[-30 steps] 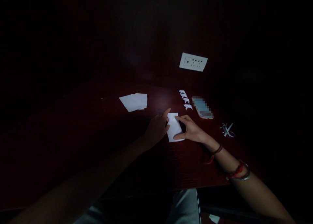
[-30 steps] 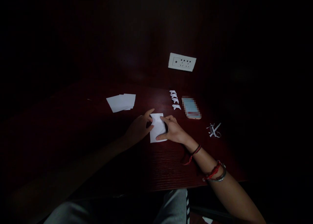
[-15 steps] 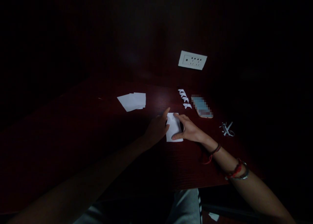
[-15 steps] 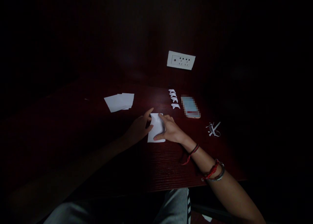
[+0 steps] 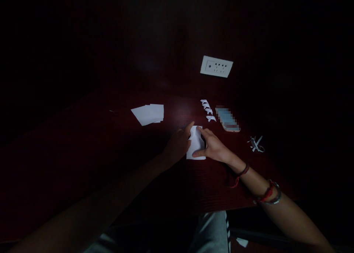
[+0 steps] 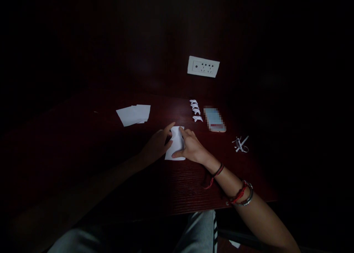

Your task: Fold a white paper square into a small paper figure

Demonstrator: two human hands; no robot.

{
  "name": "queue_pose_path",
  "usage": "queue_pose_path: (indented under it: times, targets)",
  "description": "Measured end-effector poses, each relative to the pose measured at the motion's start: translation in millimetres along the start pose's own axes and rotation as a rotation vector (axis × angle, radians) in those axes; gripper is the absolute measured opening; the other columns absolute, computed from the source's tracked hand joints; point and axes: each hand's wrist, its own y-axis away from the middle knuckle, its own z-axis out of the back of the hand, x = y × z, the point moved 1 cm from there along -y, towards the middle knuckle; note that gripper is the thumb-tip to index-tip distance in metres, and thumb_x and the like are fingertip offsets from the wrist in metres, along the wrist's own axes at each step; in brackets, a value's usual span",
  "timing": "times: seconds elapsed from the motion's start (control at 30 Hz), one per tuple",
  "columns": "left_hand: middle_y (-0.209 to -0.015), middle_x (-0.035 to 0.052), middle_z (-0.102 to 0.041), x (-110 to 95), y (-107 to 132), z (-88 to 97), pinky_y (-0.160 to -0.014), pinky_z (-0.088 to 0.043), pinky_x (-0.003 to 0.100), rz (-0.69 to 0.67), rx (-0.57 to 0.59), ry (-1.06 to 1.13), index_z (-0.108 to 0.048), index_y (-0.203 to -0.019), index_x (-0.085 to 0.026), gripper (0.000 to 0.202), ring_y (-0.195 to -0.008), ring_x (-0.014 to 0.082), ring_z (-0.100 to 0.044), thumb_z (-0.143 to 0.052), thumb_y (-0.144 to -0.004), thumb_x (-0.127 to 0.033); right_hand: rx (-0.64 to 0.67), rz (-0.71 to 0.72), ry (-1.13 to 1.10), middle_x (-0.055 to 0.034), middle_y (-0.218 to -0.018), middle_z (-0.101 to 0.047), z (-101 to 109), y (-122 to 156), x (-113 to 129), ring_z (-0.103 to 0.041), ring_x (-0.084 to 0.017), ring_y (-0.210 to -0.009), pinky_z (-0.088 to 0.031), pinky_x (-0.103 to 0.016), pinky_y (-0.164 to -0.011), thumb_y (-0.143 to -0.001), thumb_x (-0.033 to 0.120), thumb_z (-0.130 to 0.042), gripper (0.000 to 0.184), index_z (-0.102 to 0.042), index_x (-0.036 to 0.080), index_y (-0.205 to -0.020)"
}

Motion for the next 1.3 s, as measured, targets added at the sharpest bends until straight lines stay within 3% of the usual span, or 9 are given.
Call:
queue_pose_path:
  times: [0.47, 0.73, 0.83, 1.0, 1.13, 1.3]
  targets:
    - [-0.1, 0.0063, -0.057, 6.6, -1.7, -0.4, -0.085, -0.036, 0.035, -0.029, 0.027, 0.054, -0.016, -0.131, -0.012, 0.067, -0.094, 0.0198, -0.046, -0.045, -0.071, -0.009, 0.023, -0.021, -0.065, -0.0114, -0.094, -0.057, 4.9, 2.4, 5.4, -0.054, -0.02, -0.082, -0.043, -0.033, -0.073, -0.051, 0.042, -0.071, 0.093, -0.033, 0.006, -0.127]
    - [-0.09, 0.0057, -0.058, -2.6, -1.4, 4.6, -0.077, -0.039, 0.032, -0.065, 0.041, -0.091, -0.021, -0.131, -0.013, 0.061, -0.084, 0.0179, -0.049, -0.043, -0.074, -0.01, -0.014, -0.034, -0.156, -0.0052, -0.083, -0.058, 3.8, 3.1, 2.4, -0.054, -0.015, -0.069, -0.044, -0.028, -0.062, -0.056, 0.039, -0.069, 0.087, -0.031, 0.011, -0.128]
    - [-0.088, 0.0062, -0.059, -2.7, -1.8, 3.7, -0.074, -0.04, 0.031, -0.087, 0.048, -0.131, -0.021, -0.131, -0.013, 0.058, -0.083, 0.018, -0.05, -0.042, -0.077, -0.013, -0.059, -0.017, -0.238, -0.0056, -0.085, -0.06, 2.0, 1.8, -1.6, -0.056, -0.013, -0.068, -0.045, -0.027, -0.063, -0.066, 0.036, -0.062, 0.076, -0.027, 0.012, -0.129]
    - [-0.087, 0.0062, -0.061, -3.6, -2.6, 4.1, -0.076, -0.04, 0.033, -0.018, 0.046, -0.125, -0.031, -0.125, -0.011, 0.048, -0.084, 0.0194, -0.052, -0.043, -0.08, -0.022, -0.117, -0.017, -0.26, -0.0034, -0.081, -0.063, 1.0, -1.3, -7.7, -0.057, -0.012, -0.068, -0.044, -0.026, -0.065, -0.077, 0.027, -0.047, 0.039, -0.047, 0.015, -0.115]
    - [-0.087, 0.006, -0.06, -5.7, -3.5, 6.0, -0.076, -0.039, 0.032, 0.022, 0.062, -0.106, -0.047, -0.108, -0.014, 0.028, -0.083, 0.0179, -0.054, -0.038, -0.081, -0.018, -0.148, -0.038, -0.219, -0.0023, -0.072, -0.063, 2.1, -4.2, -9.8, -0.057, -0.012, -0.064, -0.042, -0.025, -0.065, -0.077, 0.024, -0.045, 0.031, -0.055, 0.014, -0.105]
    - [-0.084, 0.0042, -0.06, -4.8, -1.1, 8.6, -0.073, -0.041, 0.029, 0.014, 0.086, -0.08, -0.049, -0.101, -0.017, 0.024, -0.08, 0.0158, -0.056, -0.037, -0.08, -0.017, -0.144, -0.065, -0.22, -0.0002, -0.068, -0.063, 0.7, -6.5, -12.9, -0.056, -0.011, -0.059, -0.042, -0.023, -0.061, -0.073, 0.015, -0.043, 0.027, -0.059, 0.017, -0.095]
